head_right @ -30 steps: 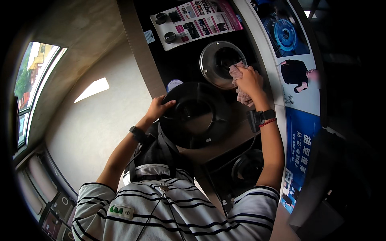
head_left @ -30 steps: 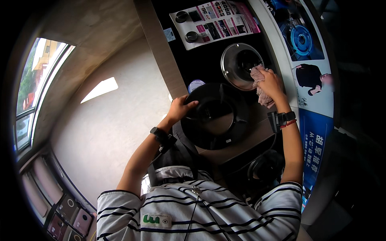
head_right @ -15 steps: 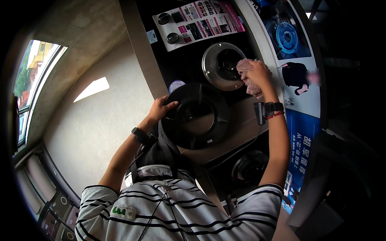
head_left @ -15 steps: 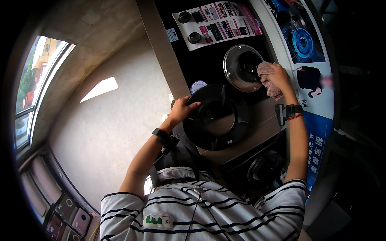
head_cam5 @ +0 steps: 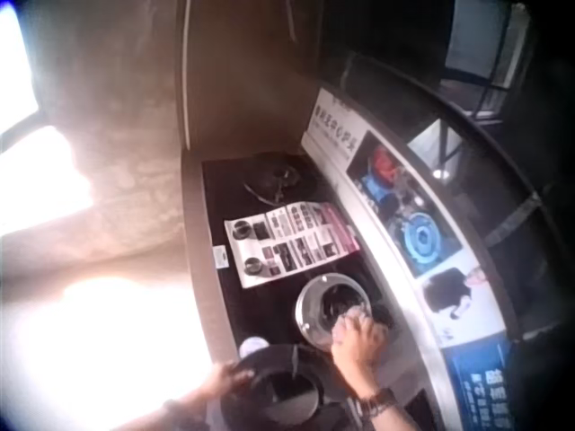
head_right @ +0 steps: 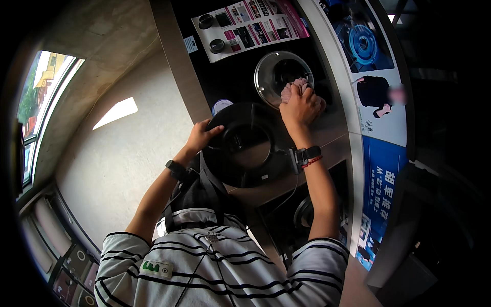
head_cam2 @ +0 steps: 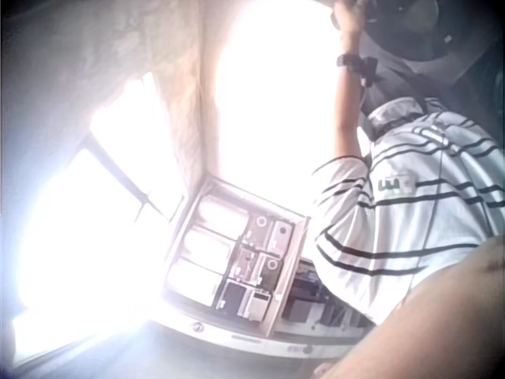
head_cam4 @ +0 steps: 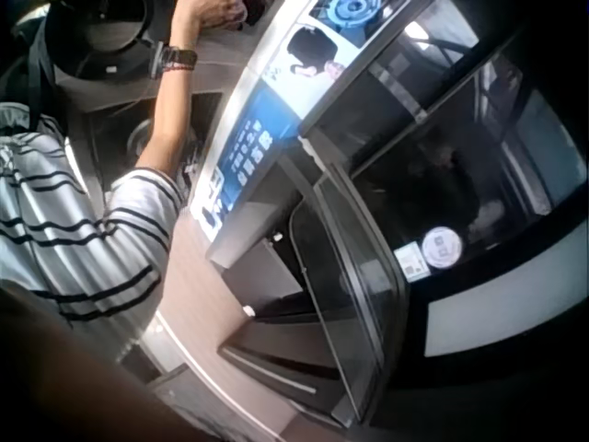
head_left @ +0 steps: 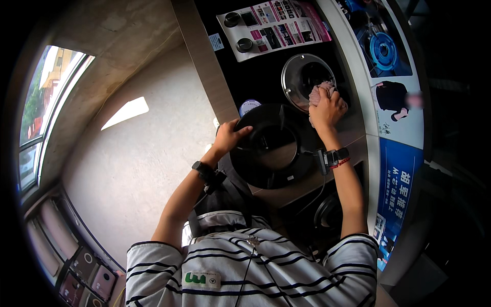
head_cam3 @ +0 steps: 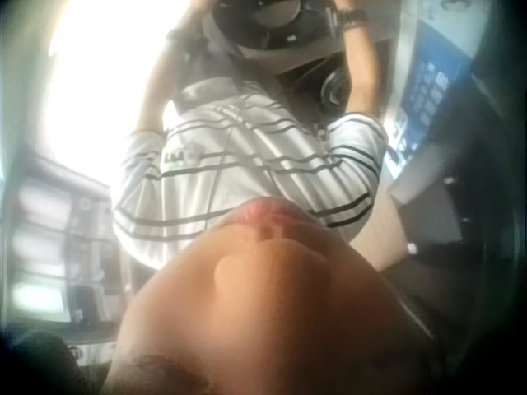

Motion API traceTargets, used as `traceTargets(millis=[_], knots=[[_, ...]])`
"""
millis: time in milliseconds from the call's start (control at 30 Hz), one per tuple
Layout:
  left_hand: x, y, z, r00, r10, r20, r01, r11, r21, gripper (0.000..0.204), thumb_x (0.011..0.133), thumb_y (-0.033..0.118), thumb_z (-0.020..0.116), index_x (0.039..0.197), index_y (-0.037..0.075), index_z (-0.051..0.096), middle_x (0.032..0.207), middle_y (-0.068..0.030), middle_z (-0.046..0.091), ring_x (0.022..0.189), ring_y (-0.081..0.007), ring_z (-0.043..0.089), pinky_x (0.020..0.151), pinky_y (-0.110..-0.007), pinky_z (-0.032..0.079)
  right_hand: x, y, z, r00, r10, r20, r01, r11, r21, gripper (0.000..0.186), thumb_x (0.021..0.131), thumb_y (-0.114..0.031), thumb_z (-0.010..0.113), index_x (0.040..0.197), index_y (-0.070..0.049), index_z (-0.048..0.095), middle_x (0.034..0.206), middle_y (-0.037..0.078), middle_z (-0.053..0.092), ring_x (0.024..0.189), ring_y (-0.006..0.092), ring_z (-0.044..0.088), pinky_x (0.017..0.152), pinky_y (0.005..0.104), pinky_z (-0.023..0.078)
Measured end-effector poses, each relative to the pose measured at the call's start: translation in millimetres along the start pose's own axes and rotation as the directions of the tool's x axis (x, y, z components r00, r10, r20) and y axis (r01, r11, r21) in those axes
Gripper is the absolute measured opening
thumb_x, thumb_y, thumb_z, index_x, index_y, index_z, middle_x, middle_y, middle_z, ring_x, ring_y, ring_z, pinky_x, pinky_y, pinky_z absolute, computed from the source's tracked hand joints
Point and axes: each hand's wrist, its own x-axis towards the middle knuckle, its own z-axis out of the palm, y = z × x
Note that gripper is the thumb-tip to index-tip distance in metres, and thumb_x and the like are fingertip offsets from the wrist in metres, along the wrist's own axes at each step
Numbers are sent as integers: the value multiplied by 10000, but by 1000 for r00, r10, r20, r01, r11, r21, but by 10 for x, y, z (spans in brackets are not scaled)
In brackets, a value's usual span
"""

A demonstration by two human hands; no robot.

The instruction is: The person wipes a wooden shelf with a cloth, then picks up a stove burner cap, wipes it, and wipes the surrounding stovetop surface.

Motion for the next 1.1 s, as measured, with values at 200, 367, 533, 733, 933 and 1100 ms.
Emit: traceTargets(millis=[200,367,533,733,933,1100], knots=[[-29,83,-8,1000,-12,-15,11,999,-38,375,821,306,638,967,-38,603,761,-112,651,706,-147,629,669,-283,484,-42,105,-58,959,-281,-27,281,960,-13,413,620,-181,657,1031,-219,626,1065,75,484,1038,288,457,865,484,371],[2,-38,-9,1000,2,8,-1,999,-43,370,827,299,632,982,-36,599,776,-106,654,717,-145,628,683,-278,484,117,471,-87,893,-420,-161,447,789,421,449,532,-48,646,965,-159,685,1004,89,531,1022,309,489,882,416,385],[20,-77,-8,1000,10,19,-9,998,-56,364,827,296,633,982,-32,602,783,-105,654,720,-147,628,690,-279,484,426,876,-127,994,101,49,-100,597,796,481,565,-45,602,1044,-71,640,994,161,570,936,346,552,848,353,440],[33,-55,17,1000,18,23,-16,997,-74,364,826,293,638,980,-35,601,785,-107,654,723,-147,628,691,-282,485,244,203,-92,982,-183,-48,189,938,290,432,603,-111,651,1024,-208,640,1042,74,536,985,304,510,847,441,407],[0,-22,-1,1000,-8,18,9,997,-72,370,825,297,639,987,-34,604,792,-104,656,725,-147,628,691,-285,488,83,68,-37,885,-461,-68,466,879,103,479,563,-70,667,1020,-207,623,1105,28,490,1050,282,438,895,539,327],[43,-109,-15,1000,12,26,-10,999,-53,386,826,305,638,996,-39,602,793,-113,656,727,-156,631,684,-289,491,79,301,-135,826,-561,-42,563,823,70,330,605,-50,635,912,-170,642,1089,10,498,1050,271,428,881,529,330]])
